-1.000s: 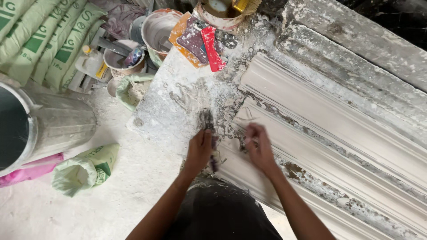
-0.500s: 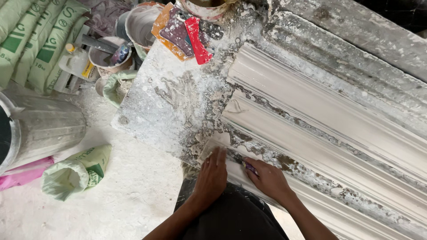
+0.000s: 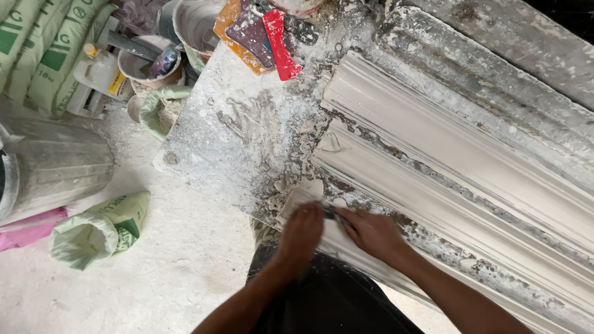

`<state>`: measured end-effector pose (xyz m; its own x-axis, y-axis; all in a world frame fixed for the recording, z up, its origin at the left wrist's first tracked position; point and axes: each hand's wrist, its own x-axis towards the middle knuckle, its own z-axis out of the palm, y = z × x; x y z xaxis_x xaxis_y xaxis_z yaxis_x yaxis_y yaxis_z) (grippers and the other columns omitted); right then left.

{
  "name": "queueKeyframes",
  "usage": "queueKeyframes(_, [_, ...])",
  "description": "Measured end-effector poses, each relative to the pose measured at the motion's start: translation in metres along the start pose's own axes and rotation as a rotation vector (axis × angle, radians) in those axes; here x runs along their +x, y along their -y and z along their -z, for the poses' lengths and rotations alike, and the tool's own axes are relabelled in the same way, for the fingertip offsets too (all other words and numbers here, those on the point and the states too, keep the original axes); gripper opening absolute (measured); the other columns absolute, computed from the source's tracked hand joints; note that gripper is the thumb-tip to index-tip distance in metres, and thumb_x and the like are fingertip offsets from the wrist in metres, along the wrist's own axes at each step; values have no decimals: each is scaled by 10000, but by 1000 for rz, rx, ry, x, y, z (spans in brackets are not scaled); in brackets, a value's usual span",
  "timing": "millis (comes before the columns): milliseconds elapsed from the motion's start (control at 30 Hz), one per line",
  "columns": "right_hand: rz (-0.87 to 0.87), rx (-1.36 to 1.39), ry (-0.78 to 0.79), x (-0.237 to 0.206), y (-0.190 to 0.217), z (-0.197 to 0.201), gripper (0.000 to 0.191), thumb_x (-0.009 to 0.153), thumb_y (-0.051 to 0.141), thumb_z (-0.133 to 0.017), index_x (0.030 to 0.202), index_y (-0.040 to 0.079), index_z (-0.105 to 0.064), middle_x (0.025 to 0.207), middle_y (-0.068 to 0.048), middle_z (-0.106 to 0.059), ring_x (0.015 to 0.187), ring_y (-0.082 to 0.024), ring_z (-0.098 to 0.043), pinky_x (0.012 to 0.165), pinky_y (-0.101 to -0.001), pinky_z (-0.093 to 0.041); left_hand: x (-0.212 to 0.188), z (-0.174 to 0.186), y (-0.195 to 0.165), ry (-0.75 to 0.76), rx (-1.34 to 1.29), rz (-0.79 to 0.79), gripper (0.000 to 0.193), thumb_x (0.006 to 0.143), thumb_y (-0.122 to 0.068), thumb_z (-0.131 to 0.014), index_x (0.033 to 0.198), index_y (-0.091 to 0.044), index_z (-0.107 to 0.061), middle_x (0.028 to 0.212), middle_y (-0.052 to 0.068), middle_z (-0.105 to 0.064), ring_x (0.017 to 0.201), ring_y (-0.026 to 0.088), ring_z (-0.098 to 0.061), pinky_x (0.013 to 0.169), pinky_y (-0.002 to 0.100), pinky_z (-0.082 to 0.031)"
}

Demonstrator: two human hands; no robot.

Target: The person cleans white decorative plaster molding pieces in a workshop. They use a red scraper to remove dried plaster residue from the surface, wipe with a cloth, then use a small scraping tool by hand to clean plaster out of the grooved flutes of the moldings, working along each piece.

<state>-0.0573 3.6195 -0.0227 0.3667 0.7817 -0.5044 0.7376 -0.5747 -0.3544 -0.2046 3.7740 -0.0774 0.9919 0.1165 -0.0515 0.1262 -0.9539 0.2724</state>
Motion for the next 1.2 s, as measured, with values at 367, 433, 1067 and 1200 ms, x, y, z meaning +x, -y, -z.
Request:
queueKeyframes(367, [53,63,-63,-9,2,7,392,1015,390,-535,1365,236,-620,895,-91,-760,566,-253,-690,469,-387,-549,6,22,-9,101,-98,50,284,953,-54,-632,1200,87,-628,1221,255,-675,1106,319,-658,977,419,-538])
queueKeyframes(433, [90,132,-73,24,18,-3,402,1007,380,-519,1371,242,-619,884,-86,-755,523,-262,-672,435,-392,-545,4,25,18,100,-82,113,262,953,-53,-627,1182,74,-634,1214,241,-678,1115,313,-657,979,420,-535])
queueKeyframes(1067, [-203,1123,-51,35,59,15,422,1095,383,-439,1174,-29,-486,812,-164,-733,553,-229,-647,520,-372,-541,-3,78,46,-404,-525,287,546,1092,-254,-493,1461,145,-440,1441,352,-503,1356,429,-455,1087,505,-412])
queueKeyframes(1200, [30,1214,-397,17,82,-11,453,1180,370,-362,1248,-32,-559,963,-161,-717,854,-238,-677,776,-374,-542,0,63,24,294,-1427,393,534,1154,-366,-399,1257,106,-626,1108,260,-662,992,354,-640,905,421,-515])
